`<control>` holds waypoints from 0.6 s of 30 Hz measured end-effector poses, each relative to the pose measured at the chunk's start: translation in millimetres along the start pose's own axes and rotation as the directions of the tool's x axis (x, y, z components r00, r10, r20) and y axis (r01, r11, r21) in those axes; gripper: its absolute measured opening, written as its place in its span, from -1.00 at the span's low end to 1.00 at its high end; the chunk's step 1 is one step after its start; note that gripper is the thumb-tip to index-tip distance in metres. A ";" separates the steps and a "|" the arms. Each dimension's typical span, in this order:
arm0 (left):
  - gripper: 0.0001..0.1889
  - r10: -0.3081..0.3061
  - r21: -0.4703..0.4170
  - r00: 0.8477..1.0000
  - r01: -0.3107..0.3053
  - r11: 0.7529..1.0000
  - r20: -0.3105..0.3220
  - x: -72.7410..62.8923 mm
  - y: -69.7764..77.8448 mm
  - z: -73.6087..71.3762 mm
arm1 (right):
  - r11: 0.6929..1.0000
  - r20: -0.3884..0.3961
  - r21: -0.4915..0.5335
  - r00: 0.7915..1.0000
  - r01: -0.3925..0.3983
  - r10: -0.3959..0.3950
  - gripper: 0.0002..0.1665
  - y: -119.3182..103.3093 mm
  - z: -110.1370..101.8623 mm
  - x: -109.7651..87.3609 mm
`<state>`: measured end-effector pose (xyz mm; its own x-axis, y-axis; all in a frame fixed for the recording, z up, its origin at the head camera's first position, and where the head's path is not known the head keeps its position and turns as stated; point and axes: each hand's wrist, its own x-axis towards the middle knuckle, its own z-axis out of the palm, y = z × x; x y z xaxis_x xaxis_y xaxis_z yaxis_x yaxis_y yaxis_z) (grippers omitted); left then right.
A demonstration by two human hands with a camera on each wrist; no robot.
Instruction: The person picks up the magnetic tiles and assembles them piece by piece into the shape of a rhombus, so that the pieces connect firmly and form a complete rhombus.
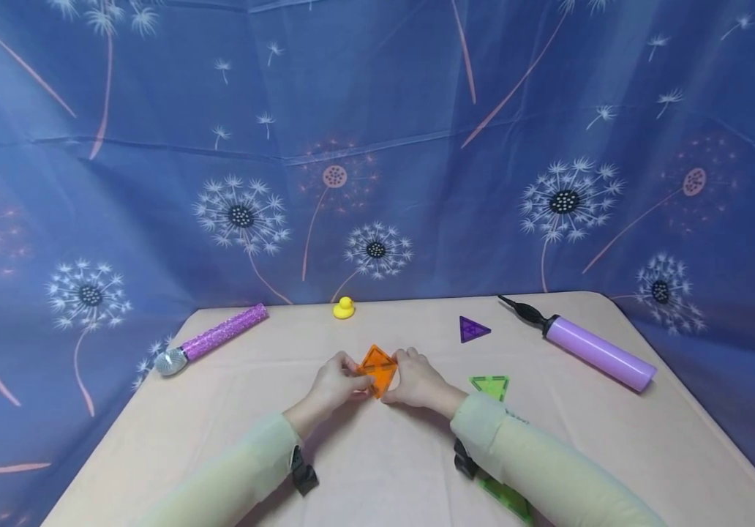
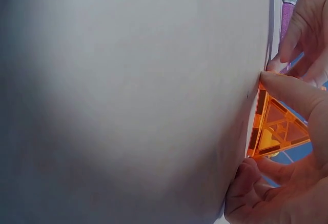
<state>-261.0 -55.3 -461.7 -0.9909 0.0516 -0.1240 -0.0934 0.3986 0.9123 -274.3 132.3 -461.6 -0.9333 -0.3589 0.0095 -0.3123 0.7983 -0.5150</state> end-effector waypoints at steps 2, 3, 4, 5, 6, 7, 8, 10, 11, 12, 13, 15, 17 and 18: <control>-0.59 -0.003 0.008 1.000 0.003 1.000 -0.002 0.9 0.5 0.5 | 1.000 0.001 0.003 1.000 -0.001 0.001 -0.10 -0.4 -0.2 -0.1; -0.57 -0.001 0.008 1.000 0.001 1.000 -0.005 1.5 0.6 0.7 | 1.000 0.002 0.003 1.000 -0.001 0.001 -0.10 -0.7 -0.6 -0.1; -0.56 0.003 0.006 1.000 -0.002 1.000 -0.007 1.9 0.8 1.0 | 1.000 0.002 0.004 1.000 -0.002 0.002 -0.10 -0.7 -0.5 0.0; -0.54 0.005 0.007 1.000 -0.005 1.000 -0.009 2.2 1.2 1.3 | 1.000 0.002 0.004 1.000 -0.001 0.001 -0.10 -0.7 -0.6 0.1; -0.53 0.008 0.009 1.000 -0.008 1.000 -0.010 2.4 1.6 1.7 | 1.000 0.001 0.003 1.000 -0.001 0.001 -0.10 -0.7 -0.7 0.1; -0.51 0.013 0.012 1.000 -0.012 1.000 -0.011 2.7 1.9 2.0 | 1.000 0.000 0.004 1.000 -0.001 0.001 -0.10 -0.6 -0.7 0.1; -0.50 0.019 0.011 1.000 -0.019 1.000 -0.012 3.0 2.3 2.2 | 1.000 -0.002 0.004 1.000 -0.001 0.001 -0.10 -0.6 -0.9 0.2; -0.48 0.029 0.009 1.000 -0.029 1.000 -0.012 4.3 2.4 2.8 | 1.000 -0.007 0.005 1.000 0.002 -0.002 -0.10 -0.5 -1.0 0.3; -0.47 0.032 0.009 0.999 -0.031 0.999 -0.011 4.8 2.5 3.1 | 1.000 -0.009 0.006 1.000 0.004 -0.004 -0.10 -0.6 -1.1 0.1; -0.47 0.032 0.010 0.999 -0.031 0.999 -0.010 5.5 2.5 3.5 | 1.000 -0.010 0.007 1.000 0.004 -0.003 -0.10 -0.5 -1.0 -0.1; -0.47 0.031 0.011 0.999 -0.031 0.999 -0.011 6.1 2.5 3.8 | 1.000 -0.012 0.009 1.000 0.003 -0.003 -0.10 -0.4 -1.0 -0.3; -0.47 0.026 0.018 1.000 -0.026 1.000 -0.011 7.1 2.9 4.5 | 1.000 -0.014 0.008 1.000 0.004 -0.004 -0.11 -0.3 -0.9 -0.9; -0.48 0.017 0.023 1.000 -0.017 1.000 -0.010 7.5 3.7 5.1 | 1.000 -0.014 0.009 1.000 0.001 -0.001 -0.11 -0.2 -0.6 -1.7; -0.49 0.012 0.027 1.000 -0.012 1.000 -0.010 7.6 4.2 5.3 | 1.000 -0.014 0.009 1.000 0.001 -0.001 -0.11 -0.5 -0.9 -2.0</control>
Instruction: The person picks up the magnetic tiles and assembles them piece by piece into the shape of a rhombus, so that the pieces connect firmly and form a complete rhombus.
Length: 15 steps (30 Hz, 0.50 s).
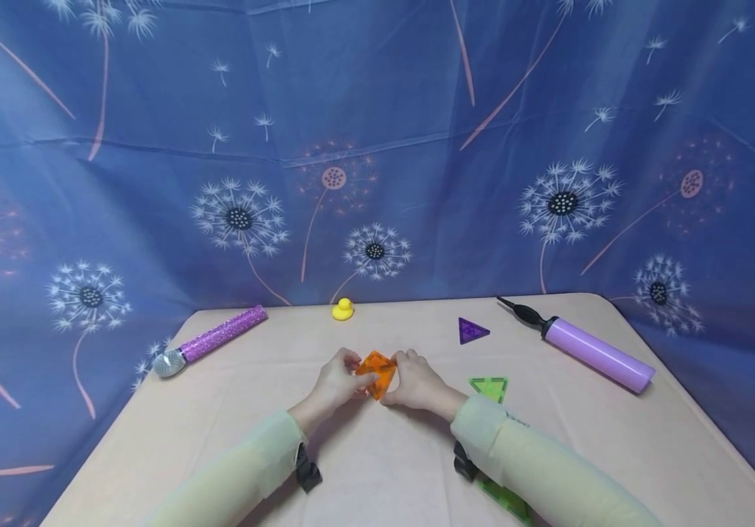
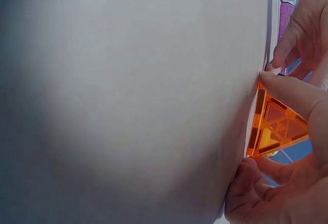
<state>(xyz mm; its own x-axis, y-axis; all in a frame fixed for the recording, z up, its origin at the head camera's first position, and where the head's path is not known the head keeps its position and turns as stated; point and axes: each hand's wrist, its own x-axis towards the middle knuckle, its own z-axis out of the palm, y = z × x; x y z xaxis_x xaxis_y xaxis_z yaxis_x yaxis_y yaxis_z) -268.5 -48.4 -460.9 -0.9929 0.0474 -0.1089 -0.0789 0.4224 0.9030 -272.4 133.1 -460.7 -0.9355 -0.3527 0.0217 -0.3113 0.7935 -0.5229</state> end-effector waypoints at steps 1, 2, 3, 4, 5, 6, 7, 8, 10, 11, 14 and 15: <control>-0.50 0.001 0.002 1.000 -0.001 1.000 0.001 0.0 0.3 0.1 | 1.000 0.000 -0.001 1.000 -0.002 0.002 -0.12 -0.3 -0.2 -0.3; -0.50 -0.001 0.003 1.000 0.001 1.000 0.001 -0.1 0.8 0.3 | 1.000 0.000 -0.002 1.000 -0.001 0.001 -0.12 -0.6 -0.5 -0.5; -0.51 -0.002 0.003 1.000 0.002 1.000 0.003 -0.1 1.1 0.4 | 1.000 0.001 -0.003 1.000 -0.003 0.003 -0.12 -0.9 -0.4 -0.7; -0.51 -0.004 0.002 1.000 0.004 1.000 0.004 -0.1 1.2 0.5 | 1.000 0.001 -0.004 1.000 -0.002 0.002 -0.13 -1.2 -0.7 -0.8; -0.52 -0.003 0.004 1.000 0.003 1.000 0.007 -0.2 1.5 0.6 | 1.000 0.001 -0.004 1.000 -0.003 0.003 -0.13 -1.4 -0.9 -1.0; -0.52 -0.002 0.007 1.000 0.002 1.000 0.009 -0.2 1.6 0.6 | 1.000 0.002 -0.005 1.000 -0.004 0.004 -0.13 -1.7 -1.1 -1.1; -0.52 0.001 0.009 1.000 -0.001 1.000 0.011 -0.3 1.7 0.6 | 1.000 0.003 -0.005 1.000 -0.007 0.007 -0.13 -1.6 -1.1 -1.2; -0.52 0.002 0.017 1.000 -0.002 1.000 0.011 -0.4 2.1 0.6 | 1.000 0.004 -0.004 1.000 -0.009 0.009 -0.13 -1.6 -1.2 -1.1; -0.50 0.012 0.049 1.000 -0.013 0.999 0.010 -0.6 2.7 0.2 | 1.000 0.006 0.002 1.000 -0.016 0.016 -0.13 -1.6 -1.6 -1.2; -0.49 0.021 0.079 1.000 -0.021 0.997 0.006 -0.6 3.1 -0.1 | 1.000 0.008 0.005 1.000 -0.017 0.017 -0.13 -1.4 -1.6 -1.1; -0.43 0.062 0.159 0.998 -0.062 0.985 0.001 -0.5 3.9 -1.6 | 1.000 0.011 0.014 1.000 -0.008 0.007 -0.13 -0.2 -2.4 -0.9; -0.41 0.080 0.179 0.997 -0.080 0.981 0.004 -0.4 3.9 -2.1 | 1.000 0.011 0.018 1.000 -0.002 0.002 -0.13 0.3 -2.7 -1.1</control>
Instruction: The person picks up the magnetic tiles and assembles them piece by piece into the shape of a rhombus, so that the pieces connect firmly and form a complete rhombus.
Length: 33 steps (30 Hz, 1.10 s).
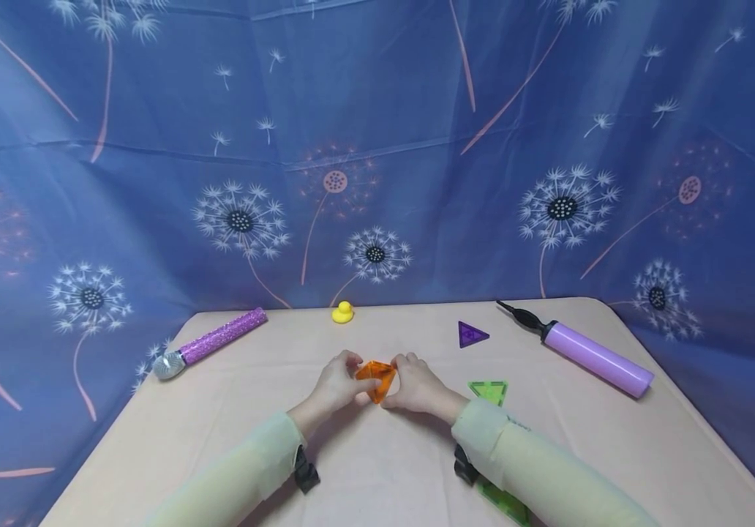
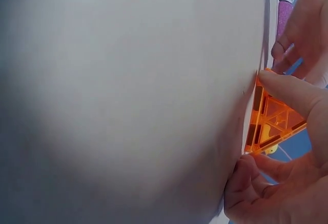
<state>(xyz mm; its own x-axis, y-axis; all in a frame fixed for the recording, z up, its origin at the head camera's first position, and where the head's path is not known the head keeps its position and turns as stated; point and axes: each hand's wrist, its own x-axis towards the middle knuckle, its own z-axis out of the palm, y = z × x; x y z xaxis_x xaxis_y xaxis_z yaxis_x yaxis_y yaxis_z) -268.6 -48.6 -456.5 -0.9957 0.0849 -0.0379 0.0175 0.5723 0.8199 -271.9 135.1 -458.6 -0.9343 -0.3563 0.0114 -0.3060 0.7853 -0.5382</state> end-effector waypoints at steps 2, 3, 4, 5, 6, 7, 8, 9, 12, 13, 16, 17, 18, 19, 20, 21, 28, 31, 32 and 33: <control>-0.38 0.036 0.024 0.999 -0.037 0.999 0.011 0.2 -1.5 -1.4 | 1.000 0.005 0.001 1.000 0.014 -0.014 -0.12 1.2 0.1 0.1; -0.38 0.052 0.024 0.998 -0.052 0.998 0.023 0.1 -2.4 -2.1 | 1.000 0.007 0.005 1.000 0.021 -0.021 -0.12 1.7 -0.4 -0.2; -0.38 0.064 0.024 0.997 -0.065 0.998 0.035 0.1 -3.4 -2.2 | 1.000 0.010 0.010 1.000 0.029 -0.029 -0.12 2.5 -1.0 -0.7; -0.39 0.072 0.026 0.996 -0.073 0.997 0.049 0.2 -4.1 -2.5 | 0.999 0.015 0.021 0.999 0.034 -0.034 -0.12 3.0 -2.1 -1.5; -0.41 0.072 0.026 0.995 -0.073 0.997 0.062 0.3 -4.7 -2.8 | 0.999 0.021 0.032 0.999 0.042 -0.043 -0.12 3.3 -3.5 -2.3; -0.43 0.068 0.024 0.995 -0.070 0.997 0.074 0.4 -5.4 -3.2 | 0.998 0.027 0.041 0.998 0.047 -0.048 -0.13 3.8 -4.7 -3.0; -0.45 0.063 0.025 0.994 -0.066 0.998 0.084 0.5 -5.9 -3.5 | 0.997 0.032 0.056 0.998 0.048 -0.050 -0.13 4.2 -6.1 -3.7; -0.47 0.056 0.021 0.994 -0.059 0.998 0.093 0.7 -6.4 -3.8 | 0.996 0.037 0.067 0.998 0.051 -0.054 -0.14 4.7 -7.4 -4.7; -0.52 0.060 0.020 0.992 -0.063 0.998 0.110 0.9 -7.1 -5.9 | 0.994 0.042 0.092 0.997 0.055 -0.059 -0.17 7.2 -9.9 -6.8; -0.52 0.066 0.024 0.991 -0.069 0.997 0.113 0.8 -7.6 -6.9 | 0.994 0.042 0.097 0.998 0.051 -0.055 -0.18 8.6 -10.3 -7.7; -0.53 0.074 0.041 0.990 -0.079 0.996 0.120 -0.7 -9.6 -12.4 | 0.993 0.032 0.096 0.997 0.064 -0.067 -0.22 12.6 -12.0 -10.4; -0.53 0.069 0.044 0.990 -0.074 0.996 0.122 -1.6 -10.3 -15.2 | 0.994 0.029 0.091 0.997 0.068 -0.071 -0.24 13.8 -12.9 -11.5; -0.53 0.061 0.048 0.990 -0.067 0.997 0.124 -2.4 -11.8 -18.3 | 0.993 0.025 0.086 0.997 0.076 -0.078 -0.26 15.0 -13.9 -12.8; -0.53 0.050 0.047 0.991 -0.057 0.997 0.127 -3.4 -13.3 -21.5 | 0.994 0.021 0.076 0.996 0.083 -0.085 -0.29 16.9 -14.8 -14.0; -0.52 0.043 0.048 0.991 -0.050 0.998 0.129 -4.5 -14.8 -25.4 | 0.994 0.017 0.067 0.996 0.092 -0.093 -0.31 18.1 -16.2 -15.5; -0.52 0.036 0.048 0.991 -0.043 0.998 0.132 -5.5 -16.9 -29.2 | 0.993 0.015 0.062 0.995 0.096 -0.097 -0.32 19.1 -17.7 -16.9; -0.51 0.050 0.066 0.987 -0.060 0.996 0.150 -12.7 -36.0 -58.0 | 0.989 0.027 0.065 0.991 0.131 -0.133 -0.33 27.1 -26.5 -26.7; -0.51 0.052 0.056 0.987 -0.061 0.997 0.153 -16.6 -42.8 -68.6 | 0.987 0.026 0.076 0.989 0.144 -0.147 -0.34 30.8 -28.5 -29.4; -0.51 0.059 0.054 0.987 -0.068 0.996 0.151 -17.5 -44.8 -71.3 | 0.986 0.025 0.081 0.989 0.143 -0.146 -0.35 31.8 -29.1 -30.2; -0.50 0.058 0.048 0.987 -0.066 0.997 0.148 -18.3 -46.7 -73.6 | 0.986 0.023 0.082 0.989 0.143 -0.146 -0.35 33.2 -29.6 -30.9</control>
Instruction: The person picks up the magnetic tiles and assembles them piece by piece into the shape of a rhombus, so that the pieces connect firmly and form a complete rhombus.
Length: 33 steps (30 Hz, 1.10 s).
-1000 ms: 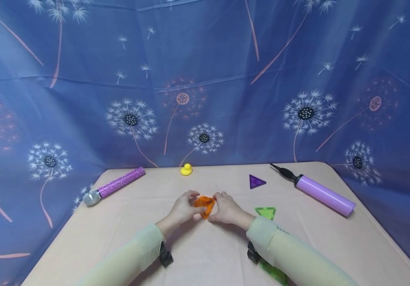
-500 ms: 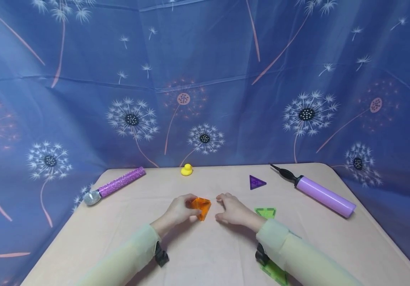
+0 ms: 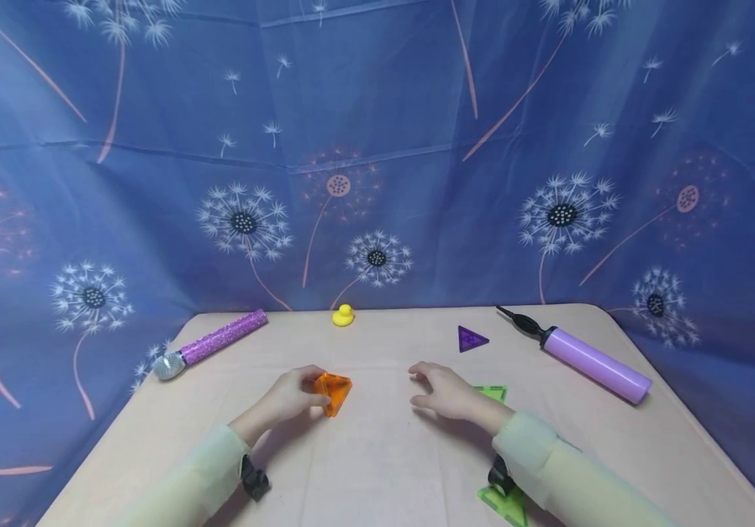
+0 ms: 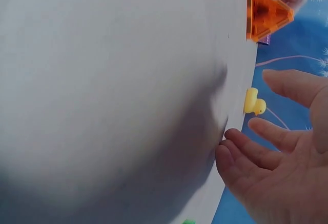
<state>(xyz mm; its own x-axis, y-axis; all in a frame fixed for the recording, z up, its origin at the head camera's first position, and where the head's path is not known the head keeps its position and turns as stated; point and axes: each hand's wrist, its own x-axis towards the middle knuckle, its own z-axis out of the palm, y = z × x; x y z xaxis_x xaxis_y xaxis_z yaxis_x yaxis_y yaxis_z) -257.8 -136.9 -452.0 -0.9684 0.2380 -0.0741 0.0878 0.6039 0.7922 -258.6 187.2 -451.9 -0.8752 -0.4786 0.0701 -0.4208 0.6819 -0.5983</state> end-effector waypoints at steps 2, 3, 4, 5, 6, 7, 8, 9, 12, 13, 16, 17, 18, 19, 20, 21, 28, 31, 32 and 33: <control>-0.49 0.003 -0.003 1.000 -0.003 1.000 -0.004 -1.8 -2.9 -2.9 | 1.000 0.000 -0.001 1.000 -0.001 0.001 -0.36 2.4 -1.5 -2.6; -0.48 -0.001 -0.009 1.000 0.001 1.000 -0.006 -2.4 -3.7 -3.8 | 1.000 -0.002 0.000 1.000 -0.001 0.001 -0.36 3.6 -2.7 -4.0; -0.47 -0.003 -0.011 1.000 0.003 1.000 -0.005 -2.7 -4.5 -4.6 | 1.000 -0.005 0.000 1.000 0.001 -0.001 -0.36 4.8 -4.1 -5.6; -0.46 -0.007 -0.014 1.000 0.007 1.000 -0.002 -2.9 -5.0 -5.3 | 1.000 -0.010 0.001 1.000 0.002 -0.002 -0.37 6.2 -5.6 -7.3; -0.46 -0.009 -0.018 1.000 0.009 1.000 0.000 -3.0 -5.3 -5.8 | 1.000 -0.012 -0.001 1.000 0.003 -0.003 -0.38 7.8 -7.5 -9.3; -0.46 -0.009 -0.017 1.000 0.009 1.000 0.005 -3.0 -5.4 -6.2 | 1.000 -0.016 -0.003 1.000 0.009 -0.009 -0.40 9.0 -10.0 -11.7; -0.46 -0.009 -0.017 1.000 0.009 1.000 0.008 -3.0 -5.7 -6.7 | 1.000 -0.022 -0.006 1.000 0.014 -0.014 -0.41 10.9 -12.7 -14.0; -0.46 -0.005 -0.013 1.000 0.005 1.000 0.012 -2.7 -6.5 -6.9 | 1.000 -0.031 -0.007 0.999 0.022 -0.022 -0.44 13.5 -15.2 -16.3; -0.48 0.001 0.000 1.000 -0.001 1.000 0.018 -2.4 -7.8 -7.6 | 0.999 -0.057 -0.022 0.998 0.041 -0.042 -0.50 23.8 -23.8 -24.2; -0.49 0.000 0.005 1.000 0.000 1.000 0.019 -2.5 -7.9 -7.9 | 0.999 -0.070 -0.031 0.996 0.044 -0.046 -0.51 27.3 -26.8 -27.5; -0.49 -0.004 0.020 1.000 0.004 1.000 0.021 -2.1 -8.3 -8.1 | 0.997 -0.097 -0.061 0.994 0.038 -0.043 -0.53 37.7 -34.5 -39.5; -0.50 -0.006 0.024 1.000 0.005 1.000 0.022 -1.9 -8.3 -8.3 | 0.997 -0.103 -0.074 0.994 0.026 -0.034 -0.53 39.8 -36.8 -44.5; -0.50 -0.005 0.031 1.000 0.004 1.000 0.023 -1.8 -8.0 -8.5 | 0.996 -0.110 -0.090 0.994 0.016 -0.026 -0.54 41.4 -38.9 -49.8; -0.50 -0.008 0.032 1.000 0.008 0.999 0.024 -1.7 -8.0 -8.5 | 0.994 -0.116 -0.108 0.993 0.005 -0.018 -0.55 42.8 -40.8 -55.2; -0.50 -0.010 0.035 1.000 0.009 0.999 0.025 -1.8 -8.1 -8.5 | 0.992 -0.122 -0.127 0.992 -0.001 -0.015 -0.55 44.0 -42.5 -60.4; -0.50 -0.011 0.035 1.000 0.011 0.999 0.024 -2.0 -7.8 -8.7 | 0.990 -0.128 -0.144 0.992 -0.009 -0.010 -0.55 44.7 -43.8 -65.5; -0.51 -0.014 0.041 1.000 0.014 0.999 0.018 -4.2 -7.5 -9.4 | 0.971 -0.157 -0.237 0.987 0.002 -0.040 -0.50 43.2 -43.0 -93.6; -0.51 -0.017 0.041 1.000 0.016 0.999 0.017 -4.9 -7.4 -9.0 | 0.962 -0.156 -0.272 0.985 0.028 -0.073 -0.44 42.0 -38.2 -101.8; -0.52 -0.013 0.042 1.000 0.012 0.999 0.018 -5.0 -7.4 -9.1 | 0.959 -0.155 -0.281 0.985 0.032 -0.079 -0.42 41.6 -36.5 -103.6; -0.52 -0.011 0.043 1.000 0.010 0.999 0.019 -5.0 -7.7 -8.9 | 0.956 -0.153 -0.290 0.985 0.034 -0.081 -0.41 41.3 -34.9 -104.9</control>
<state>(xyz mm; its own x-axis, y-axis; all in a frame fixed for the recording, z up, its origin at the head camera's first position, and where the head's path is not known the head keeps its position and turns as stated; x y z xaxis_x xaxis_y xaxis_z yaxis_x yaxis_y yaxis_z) -255.8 -149.5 -452.3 -0.9648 0.2457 -0.0943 0.0879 0.6385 0.7646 -192.5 284.9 -456.1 -0.8643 -0.4420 0.2402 -0.5013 0.7965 -0.3380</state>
